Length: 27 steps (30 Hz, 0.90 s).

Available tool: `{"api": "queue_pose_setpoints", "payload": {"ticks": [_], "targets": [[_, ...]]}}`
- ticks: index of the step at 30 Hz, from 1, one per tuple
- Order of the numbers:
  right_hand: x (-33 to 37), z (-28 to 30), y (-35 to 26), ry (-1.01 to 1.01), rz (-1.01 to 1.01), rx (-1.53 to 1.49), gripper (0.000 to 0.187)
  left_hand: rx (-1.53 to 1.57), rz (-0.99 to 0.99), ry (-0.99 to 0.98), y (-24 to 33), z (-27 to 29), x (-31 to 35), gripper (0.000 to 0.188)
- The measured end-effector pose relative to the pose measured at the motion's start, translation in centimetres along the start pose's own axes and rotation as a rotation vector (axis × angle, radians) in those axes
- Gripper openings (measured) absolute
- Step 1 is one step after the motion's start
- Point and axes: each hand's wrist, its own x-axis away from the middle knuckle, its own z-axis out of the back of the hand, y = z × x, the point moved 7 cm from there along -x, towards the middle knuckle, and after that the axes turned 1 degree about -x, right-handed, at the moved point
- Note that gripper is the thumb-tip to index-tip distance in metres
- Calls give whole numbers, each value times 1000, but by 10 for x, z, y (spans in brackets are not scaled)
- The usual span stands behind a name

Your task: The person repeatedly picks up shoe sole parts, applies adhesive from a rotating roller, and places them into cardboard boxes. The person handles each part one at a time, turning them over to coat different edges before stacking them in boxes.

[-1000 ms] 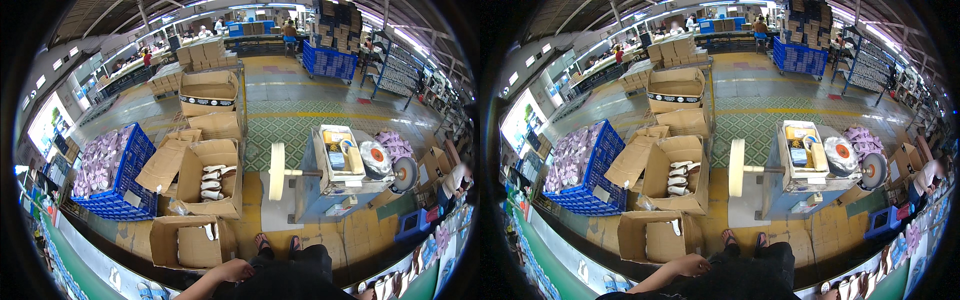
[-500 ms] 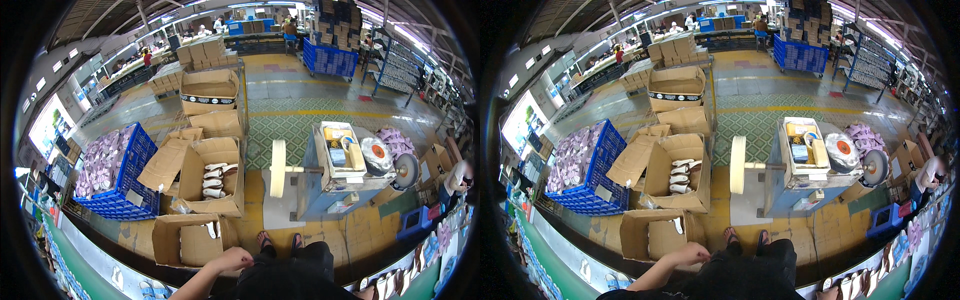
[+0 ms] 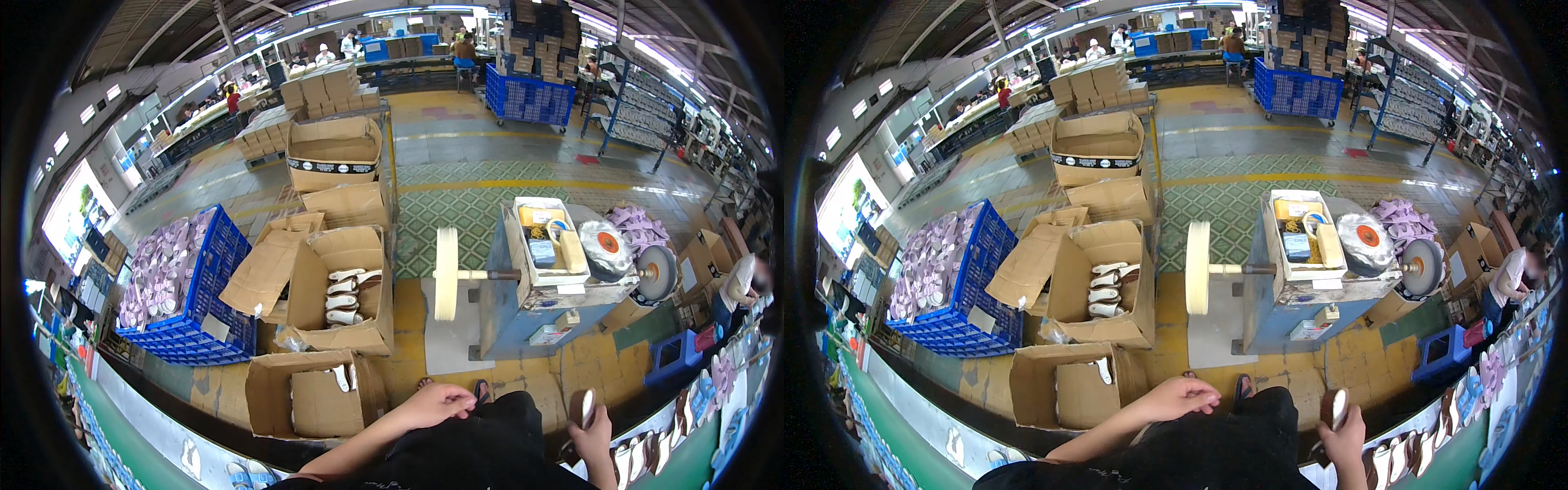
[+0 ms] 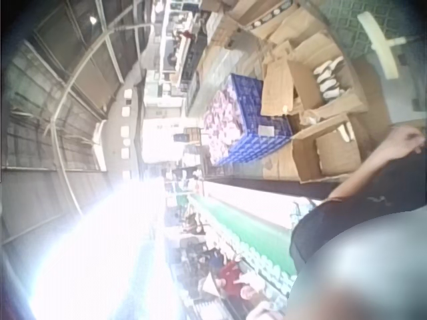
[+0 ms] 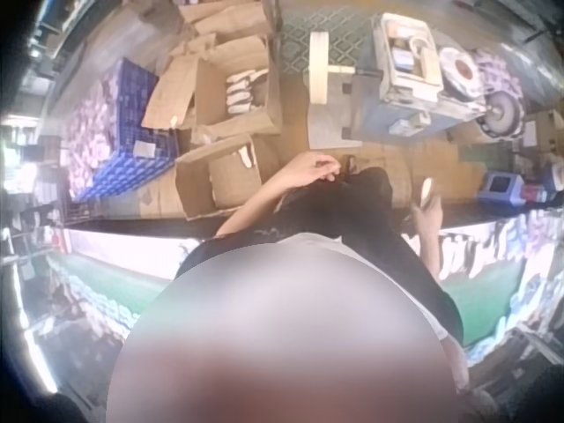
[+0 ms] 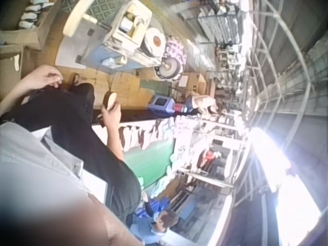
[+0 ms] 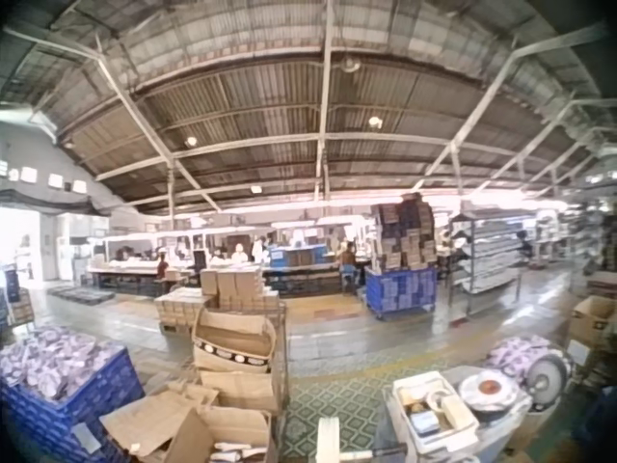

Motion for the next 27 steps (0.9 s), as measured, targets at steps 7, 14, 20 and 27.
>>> {"api": "queue_pose_setpoints", "payload": {"ticks": [7,14,20,27], "targets": [[7,-13,-217,-126,621,52,85,536,113,-86,15,-31,-33,83],[19,-55,-285,-381,739,52,88,986,23,-94,27,-40,-19,103],[0,-77,-293,-394,599,-10,92,837,-166,-24,43,-46,-4,136],[9,-81,-293,-382,659,-59,93,907,-273,-76,39,-41,0,124]]}}
